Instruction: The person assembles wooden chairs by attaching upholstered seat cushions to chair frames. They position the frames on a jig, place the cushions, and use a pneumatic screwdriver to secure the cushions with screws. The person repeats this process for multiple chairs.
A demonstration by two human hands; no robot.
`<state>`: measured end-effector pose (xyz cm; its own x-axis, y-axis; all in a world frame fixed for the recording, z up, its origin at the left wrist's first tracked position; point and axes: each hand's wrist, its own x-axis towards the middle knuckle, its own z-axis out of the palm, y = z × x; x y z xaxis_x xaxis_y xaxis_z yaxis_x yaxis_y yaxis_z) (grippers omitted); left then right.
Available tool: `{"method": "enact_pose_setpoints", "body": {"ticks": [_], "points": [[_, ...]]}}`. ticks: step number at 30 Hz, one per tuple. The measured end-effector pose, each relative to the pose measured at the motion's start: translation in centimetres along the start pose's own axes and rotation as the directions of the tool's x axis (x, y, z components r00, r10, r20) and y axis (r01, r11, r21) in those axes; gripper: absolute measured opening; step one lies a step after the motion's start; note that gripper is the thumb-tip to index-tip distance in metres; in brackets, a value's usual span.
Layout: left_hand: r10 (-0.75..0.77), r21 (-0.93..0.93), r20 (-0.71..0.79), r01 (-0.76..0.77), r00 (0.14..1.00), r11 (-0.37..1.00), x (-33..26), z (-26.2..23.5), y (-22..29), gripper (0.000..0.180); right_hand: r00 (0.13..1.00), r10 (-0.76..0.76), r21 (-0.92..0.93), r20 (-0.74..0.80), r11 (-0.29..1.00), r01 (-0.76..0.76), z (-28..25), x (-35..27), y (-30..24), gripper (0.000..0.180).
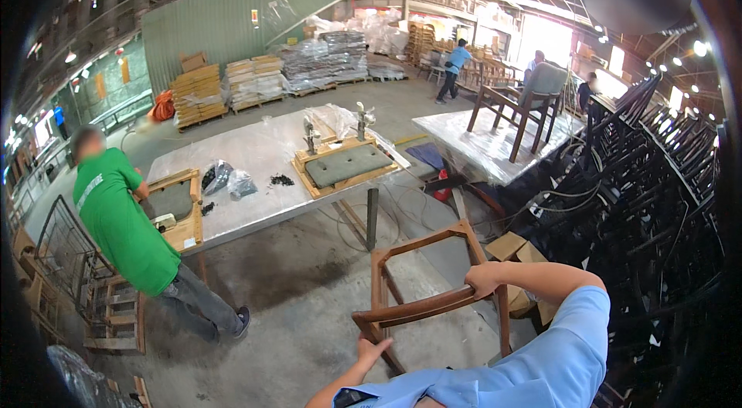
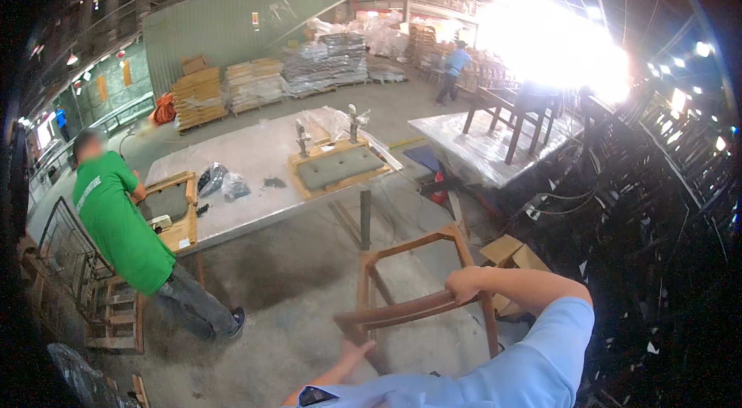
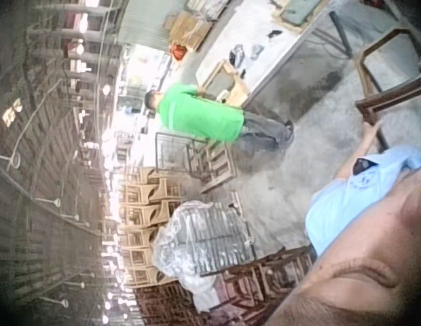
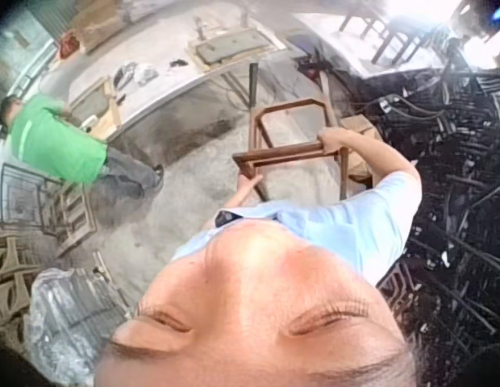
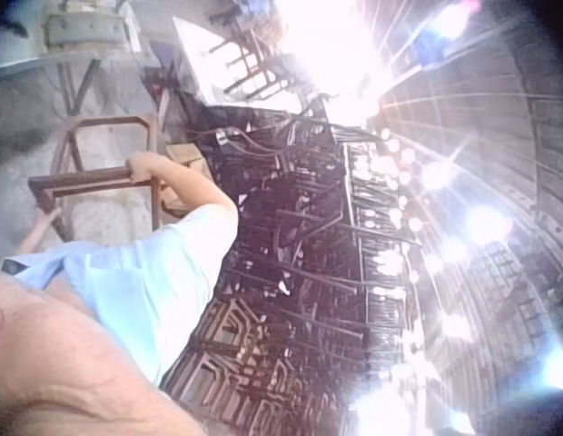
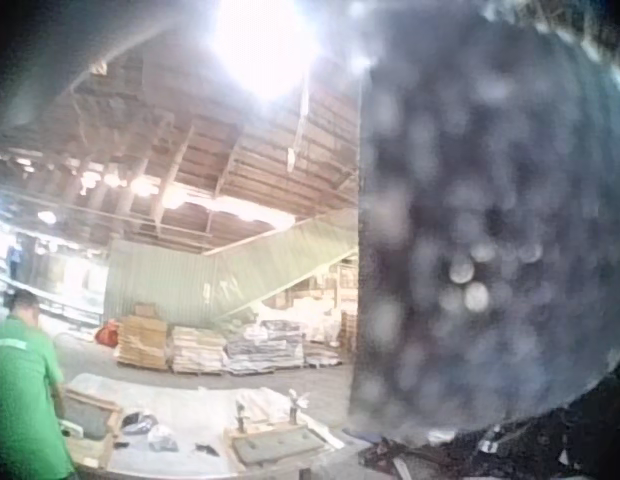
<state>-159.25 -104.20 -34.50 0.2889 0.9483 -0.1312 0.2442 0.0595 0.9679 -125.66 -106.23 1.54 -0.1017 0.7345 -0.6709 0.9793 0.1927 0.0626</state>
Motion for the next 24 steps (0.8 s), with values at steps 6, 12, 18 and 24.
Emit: {"method": "enact_pose_setpoints", "body": {"ticks": [6,12,18,24], "points": [[0.071,0.038,-0.165,-0.066,0.984,0.997,0.2,-6.6,7.0,0.043,0.991,-0.13,0.264,-0.016,0.956,0.13,0.4,2.0,1.1,0.032],[0.08,0.053,-0.227,-0.069,0.971,0.996,4.4,-8.4,7.7,0.048,0.968,-0.25,0.598,-0.03,0.771,0.218,3.7,11.5,5.5,0.036],[-0.239,-0.016,-0.136,0.239,0.962,0.971,9.9,-6.8,8.3,0.041,0.938,-0.343,0.557,0.048,0.789,0.26,5.7,23.6,12.4,0.033],[-0.307,-0.055,-0.04,0.305,0.951,0.951,17.1,-6.2,8.3,0.05,0.956,-0.278,0.491,-0.095,0.822,0.287,-0.5,25.9,19.3,0.053]]}}
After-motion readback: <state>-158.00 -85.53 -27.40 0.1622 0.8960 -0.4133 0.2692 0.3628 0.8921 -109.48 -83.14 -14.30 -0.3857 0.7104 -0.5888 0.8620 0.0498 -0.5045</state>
